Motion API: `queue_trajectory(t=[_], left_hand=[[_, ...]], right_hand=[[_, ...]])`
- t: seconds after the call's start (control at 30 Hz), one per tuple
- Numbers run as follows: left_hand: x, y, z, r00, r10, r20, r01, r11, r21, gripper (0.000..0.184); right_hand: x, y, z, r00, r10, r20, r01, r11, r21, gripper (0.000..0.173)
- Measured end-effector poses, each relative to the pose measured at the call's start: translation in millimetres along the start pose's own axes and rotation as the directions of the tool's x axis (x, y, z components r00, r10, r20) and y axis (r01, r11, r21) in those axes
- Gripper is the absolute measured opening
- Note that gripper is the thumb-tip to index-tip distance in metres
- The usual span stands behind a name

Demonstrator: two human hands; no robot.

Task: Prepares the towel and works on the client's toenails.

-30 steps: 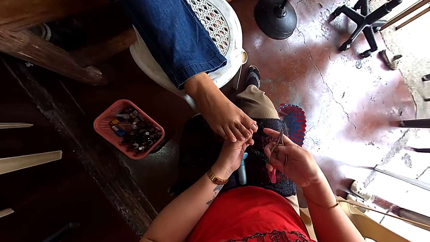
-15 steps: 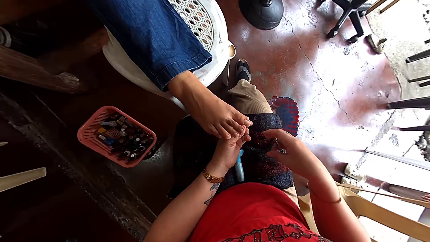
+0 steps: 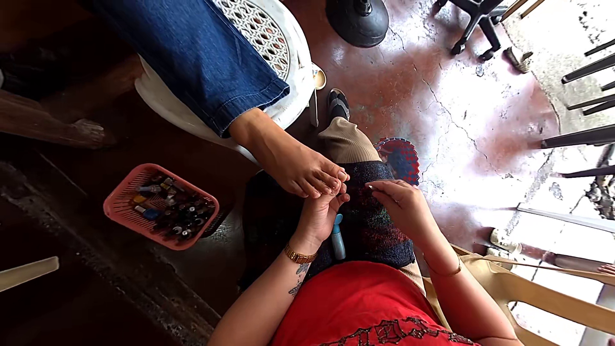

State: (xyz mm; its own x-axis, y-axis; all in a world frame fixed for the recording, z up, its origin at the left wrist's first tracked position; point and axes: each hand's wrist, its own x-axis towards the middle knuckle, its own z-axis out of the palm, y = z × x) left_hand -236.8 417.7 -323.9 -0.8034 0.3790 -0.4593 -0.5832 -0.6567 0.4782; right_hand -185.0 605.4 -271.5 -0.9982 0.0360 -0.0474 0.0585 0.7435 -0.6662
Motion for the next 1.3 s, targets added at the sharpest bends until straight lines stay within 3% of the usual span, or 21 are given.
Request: queue_trajectory(t=[0.1,0.2,0.3,0.37,0.43,0.47,0.6,0.67,1.0,1.3], left_hand=[[0,-1,-2,1.000,0.004,0.018,-0.004,1.000,-0.014,0.020],[0,-1,-3,0.999,0.024,0.033,-0.025,1.000,0.007,0.020],[1,-2,-2,0.999,0.041,0.027,-0.042,0.999,0.022,0.021],[1,-1,-1,0.999,0.049,0.003,-0.049,0.998,0.030,0.021],[3,-2,-1,0.997,0.069,-0.019,-0.068,0.996,0.051,0.020],[4,-3,-1,0.996,0.087,-0.024,-0.085,0.994,0.069,0.019],[6,-5,-2,0.989,0.146,-0.028,-0.141,0.982,0.128,0.017],[7,-6,-2,0.987,0.154,-0.040,-0.147,0.979,0.144,0.017],[11,-7,-1,0.984,0.154,-0.093,-0.138,0.977,0.161,0.016],[12,-6,0,0.983,0.155,-0.102,-0.139,0.979,0.150,0.018]], right_hand=[[0,4,-6,0.998,-0.063,-0.023,0.066,0.986,0.155,0.020],[-1,1,-15,0.996,-0.087,-0.001,0.075,0.859,0.506,0.021],[-2,-7,-17,0.989,0.081,0.127,-0.151,0.543,0.826,0.025],[2,-13,-17,0.935,0.198,0.294,-0.347,0.339,0.874,0.025],[4,-15,-15,0.894,0.202,0.400,-0.444,0.285,0.850,0.025],[5,-16,-12,0.896,0.202,0.396,-0.443,0.338,0.830,0.027],[5,-23,2,0.972,0.123,0.199,-0.217,0.791,0.572,0.024],[7,-27,9,0.990,0.068,0.121,-0.117,0.875,0.470,0.020],[19,-39,22,0.999,0.017,0.032,-0.026,0.948,0.317,0.022],[20,-43,26,0.997,-0.050,-0.055,0.054,0.996,0.072,0.024]])
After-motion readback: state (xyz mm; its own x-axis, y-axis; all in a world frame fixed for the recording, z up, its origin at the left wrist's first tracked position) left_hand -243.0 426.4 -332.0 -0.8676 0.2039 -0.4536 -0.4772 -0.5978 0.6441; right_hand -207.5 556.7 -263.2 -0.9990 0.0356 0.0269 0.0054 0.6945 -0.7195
